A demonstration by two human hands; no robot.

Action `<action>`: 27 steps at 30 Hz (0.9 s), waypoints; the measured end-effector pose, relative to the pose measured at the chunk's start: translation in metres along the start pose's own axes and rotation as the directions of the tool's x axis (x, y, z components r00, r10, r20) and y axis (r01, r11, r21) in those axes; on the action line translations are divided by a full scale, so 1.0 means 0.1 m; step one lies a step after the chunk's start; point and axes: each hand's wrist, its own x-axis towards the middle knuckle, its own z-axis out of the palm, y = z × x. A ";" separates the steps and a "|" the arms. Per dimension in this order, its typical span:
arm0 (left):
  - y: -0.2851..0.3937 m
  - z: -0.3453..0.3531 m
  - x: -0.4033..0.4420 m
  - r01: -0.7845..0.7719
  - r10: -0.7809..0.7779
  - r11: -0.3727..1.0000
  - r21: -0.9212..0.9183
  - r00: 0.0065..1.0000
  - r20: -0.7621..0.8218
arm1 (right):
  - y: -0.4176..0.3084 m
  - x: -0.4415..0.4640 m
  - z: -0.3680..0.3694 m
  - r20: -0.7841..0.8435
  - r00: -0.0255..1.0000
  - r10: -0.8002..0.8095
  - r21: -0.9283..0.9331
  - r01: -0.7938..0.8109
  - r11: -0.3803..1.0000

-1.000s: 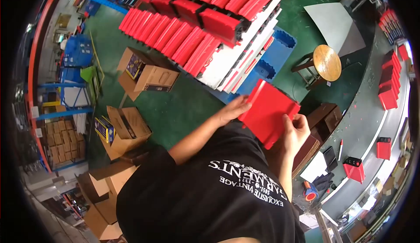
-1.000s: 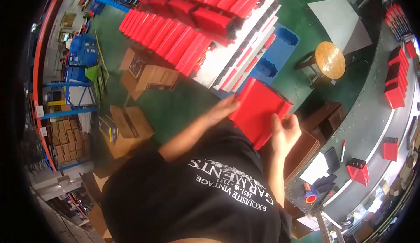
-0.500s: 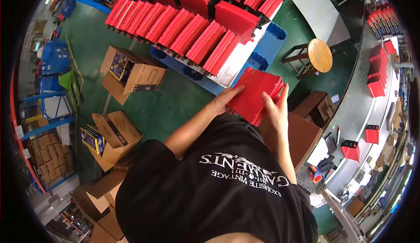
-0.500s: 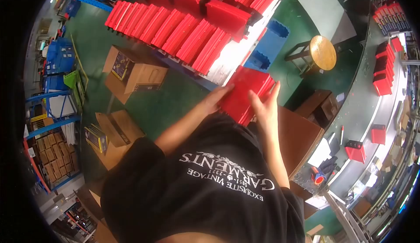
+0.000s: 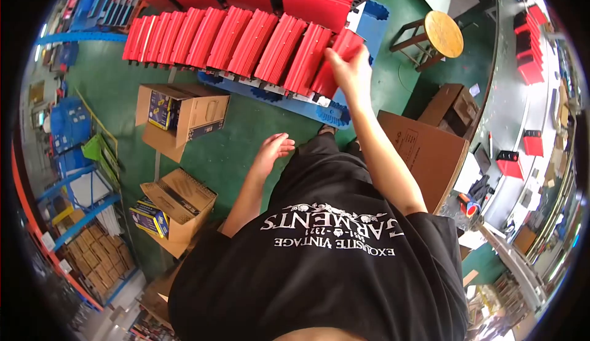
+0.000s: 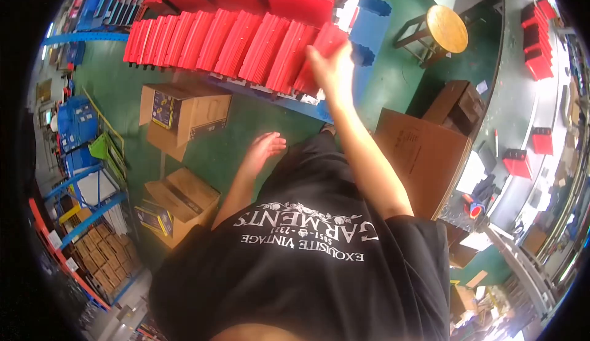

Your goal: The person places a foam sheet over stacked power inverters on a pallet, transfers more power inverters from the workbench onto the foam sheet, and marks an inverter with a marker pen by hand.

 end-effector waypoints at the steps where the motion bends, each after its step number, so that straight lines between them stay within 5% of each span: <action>1: 0.04 0.08 0.02 -0.029 0.030 0.999 0.028 1.000 -0.009 | 0.06 -0.02 0.12 -0.048 0.994 -0.103 -0.052 0.100 0.994; 3: 0.23 0.32 0.02 -0.131 0.134 0.989 0.065 0.990 -0.038 | 0.15 0.06 0.20 -0.009 0.988 -0.155 -0.070 0.154 0.986; 5: 0.39 0.51 -0.03 -0.396 0.440 0.874 0.281 0.891 -0.111 | 0.17 0.08 0.14 0.060 0.988 -0.139 -0.048 0.142 0.989; 7: 0.60 0.66 -0.15 -0.641 0.767 0.584 0.497 0.637 -0.080 | 0.22 0.09 0.01 0.124 0.984 -0.131 -0.020 0.135 0.991; 10: 1.24 1.02 -0.49 -0.748 0.953 0.132 0.650 0.277 0.125 | 0.23 0.12 -0.21 0.184 0.982 -0.034 0.041 0.027 0.999; 12: 1.55 1.16 -0.45 -0.707 0.924 -0.048 0.706 0.237 0.301 | 0.26 0.08 -0.19 0.124 0.986 -0.109 0.051 0.103 0.993; 14: 1.67 1.28 -0.32 -0.602 0.855 0.035 0.797 0.431 0.289 | 0.53 0.18 0.07 0.063 0.984 -0.168 0.001 0.168 0.986; 16: 1.82 1.42 -0.27 -0.481 0.833 -0.262 0.836 0.324 0.448 | 0.52 0.15 0.08 0.053 0.990 -0.128 0.072 0.124 0.990; 19: 1.87 1.52 -0.17 -0.398 0.732 -0.206 0.894 0.543 0.411 | 0.49 0.12 0.05 0.066 0.994 -0.084 0.070 0.079 0.994; 24: 1.84 1.41 -0.13 -0.445 0.770 -0.284 0.849 0.422 0.479 | 0.43 -0.02 0.02 0.140 0.989 -0.057 0.110 0.041 0.993; 27: 1.83 1.38 -0.10 -0.461 0.788 -0.281 0.842 0.390 0.476 | 0.43 -0.15 0.02 0.011 0.980 -0.200 0.102 0.198 0.975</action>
